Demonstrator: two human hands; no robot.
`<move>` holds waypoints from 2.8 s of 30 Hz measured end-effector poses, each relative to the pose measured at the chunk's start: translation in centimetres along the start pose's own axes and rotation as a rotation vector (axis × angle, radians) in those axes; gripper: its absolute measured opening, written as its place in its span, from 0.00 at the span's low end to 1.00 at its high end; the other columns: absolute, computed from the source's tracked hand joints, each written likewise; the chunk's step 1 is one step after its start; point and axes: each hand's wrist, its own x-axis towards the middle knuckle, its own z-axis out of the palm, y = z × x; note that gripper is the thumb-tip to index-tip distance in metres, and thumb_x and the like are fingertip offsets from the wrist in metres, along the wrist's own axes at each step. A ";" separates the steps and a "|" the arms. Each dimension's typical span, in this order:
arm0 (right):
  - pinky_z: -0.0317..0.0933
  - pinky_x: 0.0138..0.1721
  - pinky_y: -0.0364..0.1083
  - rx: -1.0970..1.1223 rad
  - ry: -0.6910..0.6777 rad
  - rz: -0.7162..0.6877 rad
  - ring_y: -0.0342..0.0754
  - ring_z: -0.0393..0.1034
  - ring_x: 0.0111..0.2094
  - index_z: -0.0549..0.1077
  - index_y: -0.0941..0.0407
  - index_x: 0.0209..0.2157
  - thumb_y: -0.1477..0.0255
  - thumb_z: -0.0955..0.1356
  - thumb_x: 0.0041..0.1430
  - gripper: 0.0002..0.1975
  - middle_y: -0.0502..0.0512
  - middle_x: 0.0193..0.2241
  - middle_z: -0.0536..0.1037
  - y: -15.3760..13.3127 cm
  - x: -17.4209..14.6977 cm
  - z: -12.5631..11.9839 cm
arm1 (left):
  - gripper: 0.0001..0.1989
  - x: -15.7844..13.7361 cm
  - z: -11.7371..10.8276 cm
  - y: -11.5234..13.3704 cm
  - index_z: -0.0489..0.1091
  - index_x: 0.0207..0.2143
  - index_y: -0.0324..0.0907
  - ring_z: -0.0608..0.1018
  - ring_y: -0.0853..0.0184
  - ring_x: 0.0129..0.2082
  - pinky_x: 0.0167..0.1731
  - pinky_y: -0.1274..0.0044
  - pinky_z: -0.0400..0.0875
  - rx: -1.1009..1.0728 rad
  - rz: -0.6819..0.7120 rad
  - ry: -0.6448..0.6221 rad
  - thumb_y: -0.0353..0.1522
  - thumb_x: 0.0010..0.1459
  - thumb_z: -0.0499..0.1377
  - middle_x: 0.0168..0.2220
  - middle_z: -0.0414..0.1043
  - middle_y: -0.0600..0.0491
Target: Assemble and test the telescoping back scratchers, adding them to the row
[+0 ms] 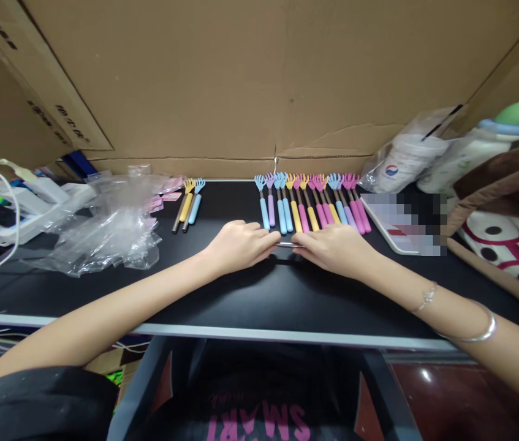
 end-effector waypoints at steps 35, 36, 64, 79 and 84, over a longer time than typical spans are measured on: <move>0.48 0.25 0.43 -0.155 0.122 0.019 0.39 0.66 0.21 0.71 0.55 0.30 0.63 0.59 0.63 0.15 0.47 0.22 0.76 3.7 -3.6 -0.4 | 0.13 -3.6 -1.4 -4.3 0.70 0.29 0.43 0.71 0.73 0.21 0.22 0.79 0.55 0.167 0.032 0.124 0.35 0.63 0.50 0.18 0.68 0.58; 0.48 0.25 0.42 -0.153 0.133 0.000 0.39 0.66 0.21 0.72 0.55 0.31 0.63 0.60 0.63 0.15 0.47 0.22 0.76 3.3 -3.4 -0.5 | 0.13 -3.5 -1.4 -4.1 0.70 0.29 0.44 0.71 0.73 0.21 0.22 0.79 0.55 0.166 0.042 0.129 0.36 0.63 0.49 0.18 0.68 0.58; 0.49 0.22 0.41 -0.057 -0.023 0.350 0.42 0.69 0.28 0.77 0.55 0.38 0.49 0.54 0.60 0.31 0.62 0.32 0.79 12.4 -9.3 -0.4 | 0.15 -6.4 -2.5 -9.3 0.71 0.32 0.46 0.77 0.69 0.28 0.22 0.78 0.56 0.158 -0.132 -0.005 0.40 0.64 0.48 0.27 0.76 0.55; 0.54 0.24 0.41 0.025 -0.082 0.438 0.43 0.71 0.28 0.76 0.54 0.36 0.44 0.53 0.56 0.33 0.58 0.32 0.79 14.2 -12.1 -1.1 | 0.15 -11.0 -4.7 -11.1 0.69 0.35 0.46 0.72 0.71 0.30 0.24 0.80 0.55 0.283 -0.160 -0.026 0.39 0.66 0.46 0.29 0.75 0.58; 0.56 0.27 0.43 -0.156 0.050 0.406 0.47 0.71 0.31 0.73 0.55 0.37 0.54 0.50 0.63 0.29 0.57 0.31 0.78 12.7 -12.9 -1.6 | 0.10 -12.0 -4.9 -11.5 0.69 0.32 0.45 0.71 0.71 0.28 0.22 0.80 0.55 0.378 -0.073 0.060 0.37 0.63 0.52 0.24 0.71 0.60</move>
